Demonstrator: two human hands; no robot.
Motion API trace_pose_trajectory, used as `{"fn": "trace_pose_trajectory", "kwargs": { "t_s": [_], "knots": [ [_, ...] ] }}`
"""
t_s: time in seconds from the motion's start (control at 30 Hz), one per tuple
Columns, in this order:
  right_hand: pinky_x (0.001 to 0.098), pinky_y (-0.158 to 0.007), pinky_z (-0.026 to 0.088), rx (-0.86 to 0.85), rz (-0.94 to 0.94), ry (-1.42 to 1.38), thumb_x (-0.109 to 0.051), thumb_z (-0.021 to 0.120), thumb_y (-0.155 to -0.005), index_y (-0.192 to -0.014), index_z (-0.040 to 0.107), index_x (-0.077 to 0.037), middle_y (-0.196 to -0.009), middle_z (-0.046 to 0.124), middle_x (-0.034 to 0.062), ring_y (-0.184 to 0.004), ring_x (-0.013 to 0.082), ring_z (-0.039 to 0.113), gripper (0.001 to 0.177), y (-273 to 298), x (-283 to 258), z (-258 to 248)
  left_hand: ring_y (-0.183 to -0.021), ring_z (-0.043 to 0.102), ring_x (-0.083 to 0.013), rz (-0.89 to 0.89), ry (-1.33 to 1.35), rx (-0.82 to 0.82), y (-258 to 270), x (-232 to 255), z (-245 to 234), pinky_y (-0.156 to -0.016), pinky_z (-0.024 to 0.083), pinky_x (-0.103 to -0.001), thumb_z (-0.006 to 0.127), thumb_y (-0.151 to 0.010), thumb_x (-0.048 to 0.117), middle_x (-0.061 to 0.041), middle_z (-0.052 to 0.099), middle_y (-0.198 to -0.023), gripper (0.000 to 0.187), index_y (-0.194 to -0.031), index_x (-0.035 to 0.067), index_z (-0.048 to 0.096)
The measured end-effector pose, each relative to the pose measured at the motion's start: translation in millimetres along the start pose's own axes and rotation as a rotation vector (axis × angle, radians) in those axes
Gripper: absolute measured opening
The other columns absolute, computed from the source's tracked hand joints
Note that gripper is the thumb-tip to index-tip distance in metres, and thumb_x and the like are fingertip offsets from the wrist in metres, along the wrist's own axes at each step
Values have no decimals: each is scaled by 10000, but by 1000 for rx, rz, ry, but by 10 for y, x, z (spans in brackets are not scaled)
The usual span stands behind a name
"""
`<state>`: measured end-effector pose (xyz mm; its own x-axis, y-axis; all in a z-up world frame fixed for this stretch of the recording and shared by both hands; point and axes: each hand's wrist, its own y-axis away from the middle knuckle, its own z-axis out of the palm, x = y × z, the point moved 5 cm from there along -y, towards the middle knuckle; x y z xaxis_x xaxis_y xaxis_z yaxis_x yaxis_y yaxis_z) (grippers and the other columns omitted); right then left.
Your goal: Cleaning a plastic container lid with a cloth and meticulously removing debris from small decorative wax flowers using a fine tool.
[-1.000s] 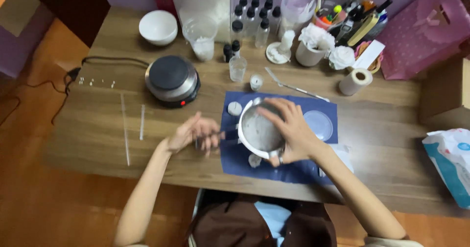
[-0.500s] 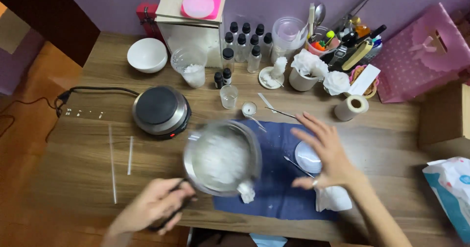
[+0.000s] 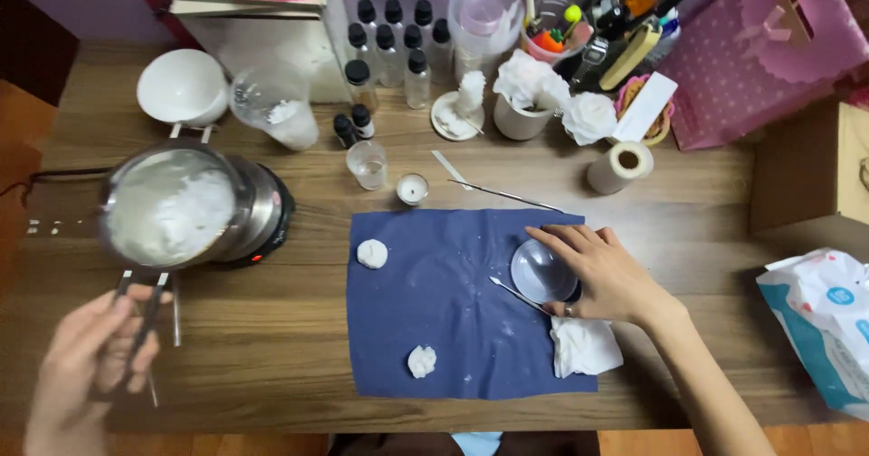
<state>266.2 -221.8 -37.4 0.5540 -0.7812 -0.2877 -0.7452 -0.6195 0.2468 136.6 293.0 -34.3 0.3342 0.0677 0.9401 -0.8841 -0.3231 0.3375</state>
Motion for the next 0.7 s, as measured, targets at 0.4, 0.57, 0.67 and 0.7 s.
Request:
{"fn": "trace_pose_trajectory", "kwargs": {
  "t_s": [0.4, 0.57, 0.67, 0.7],
  "knots": [
    [452, -818, 369, 189, -198, 94, -548, 644, -649, -1396, 365, -180, -1292, 503, 150, -1114, 309, 510, 877, -206, -254, -121, -205, 366, -206, 47, -34, -151, -407, -356, -570, -169, 274, -276, 332, -1083, 431, -149, 482, -416, 512, -1182, -18, 556],
    [394, -742, 362, 142, -454, 180, -568, 612, -677, -1403, 365, -158, -1279, 515, 166, -981, 263, 526, 870, -468, -713, 112, -237, 392, -113, 154, 149, -302, -400, -331, -544, -220, 277, -203, 349, -1103, 592, -111, 558, -423, 689, -1228, -60, 531],
    [384, -721, 375, 180, -481, 207, -582, 610, -664, -1373, 407, -156, -1267, 519, 173, -948, 274, 515, 852, -614, -725, 279, -289, 467, -118, 158, 199, -345, -362, -337, -526, -189, 282, -217, 398, -1059, 770, -110, 631, -514, 908, -1297, -105, 444],
    [384, -721, 375, 180, -484, 210, -582, 610, -664, -1373, 407, -156, -1267, 519, 173, -948, 274, 515, 852, -632, -732, 190, -289, 467, -118, 159, 201, -343, -335, -366, -529, -189, 282, -217, 398, -1059, 770, -110, 631, -514, 908, -1297, -105, 444]
  ]
}}
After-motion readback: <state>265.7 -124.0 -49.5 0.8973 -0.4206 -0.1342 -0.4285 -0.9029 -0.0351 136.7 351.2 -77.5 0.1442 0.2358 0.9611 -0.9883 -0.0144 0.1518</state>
